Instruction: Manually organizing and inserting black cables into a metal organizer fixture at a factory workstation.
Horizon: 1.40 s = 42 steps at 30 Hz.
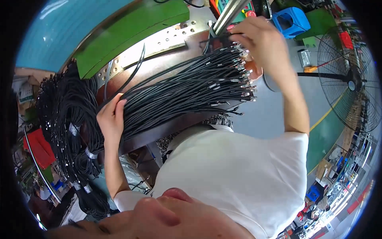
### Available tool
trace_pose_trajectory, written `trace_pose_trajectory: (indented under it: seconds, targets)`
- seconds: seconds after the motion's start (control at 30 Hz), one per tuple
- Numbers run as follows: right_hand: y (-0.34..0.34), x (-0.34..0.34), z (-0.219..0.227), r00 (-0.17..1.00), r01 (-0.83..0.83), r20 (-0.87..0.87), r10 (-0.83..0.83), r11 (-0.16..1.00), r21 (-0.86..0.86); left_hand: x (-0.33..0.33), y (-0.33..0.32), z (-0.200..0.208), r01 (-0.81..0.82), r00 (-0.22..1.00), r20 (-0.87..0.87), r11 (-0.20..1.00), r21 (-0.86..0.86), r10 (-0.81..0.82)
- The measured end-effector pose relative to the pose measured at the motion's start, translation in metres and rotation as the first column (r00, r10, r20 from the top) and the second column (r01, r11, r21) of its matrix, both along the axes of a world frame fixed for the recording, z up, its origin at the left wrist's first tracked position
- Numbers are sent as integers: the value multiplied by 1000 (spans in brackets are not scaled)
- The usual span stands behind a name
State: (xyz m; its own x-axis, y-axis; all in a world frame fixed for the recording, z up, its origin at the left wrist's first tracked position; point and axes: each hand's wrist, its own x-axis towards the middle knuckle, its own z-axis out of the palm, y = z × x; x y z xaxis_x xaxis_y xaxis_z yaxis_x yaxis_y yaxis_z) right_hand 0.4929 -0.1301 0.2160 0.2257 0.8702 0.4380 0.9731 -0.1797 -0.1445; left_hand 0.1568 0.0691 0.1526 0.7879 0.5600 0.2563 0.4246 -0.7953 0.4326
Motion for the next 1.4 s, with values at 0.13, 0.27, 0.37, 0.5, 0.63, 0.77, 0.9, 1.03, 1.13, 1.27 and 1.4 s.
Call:
trace_pose_trajectory:
  seconds: [0.13,0.27,0.37,0.5,0.63,0.77,0.9,1.03,1.13,1.27,1.4]
  targets:
    - [-15,6,6,992,126,38,-121,972,-199,24,-5,29,35,957,-253,926,-375,-139]
    - [82,-33,-58,958,-284,-56,283,896,-341,101,-51,38,464,730,-210,697,-546,-650]
    - [152,-45,-128,853,-521,56,518,851,68,164,-84,19,557,677,-12,524,-645,-735]
    - [166,-31,-124,759,-631,-259,597,773,-66,177,-121,14,40,869,123,-179,-983,-480]
    - [139,-25,-128,753,-650,26,657,739,177,108,-127,17,154,986,164,-497,-854,23]
    - [83,-24,-110,807,-578,-212,552,811,-91,75,-129,8,300,921,164,-374,-878,354]
    - [43,-50,-74,882,-449,-126,454,891,69,64,-127,-9,401,827,192,-314,-861,528]
    - [35,-82,-52,847,-531,66,527,843,88,65,-128,-5,351,849,130,-363,-863,513]
    - [43,-84,-63,841,-540,53,538,831,132,62,-122,-1,278,893,94,-375,-884,440]
    - [61,-97,-66,804,-594,80,589,793,138,46,-126,-4,292,872,91,-361,-886,482]
    - [70,-93,-77,844,-527,-32,535,840,130,35,-127,-7,286,761,244,26,-958,601]
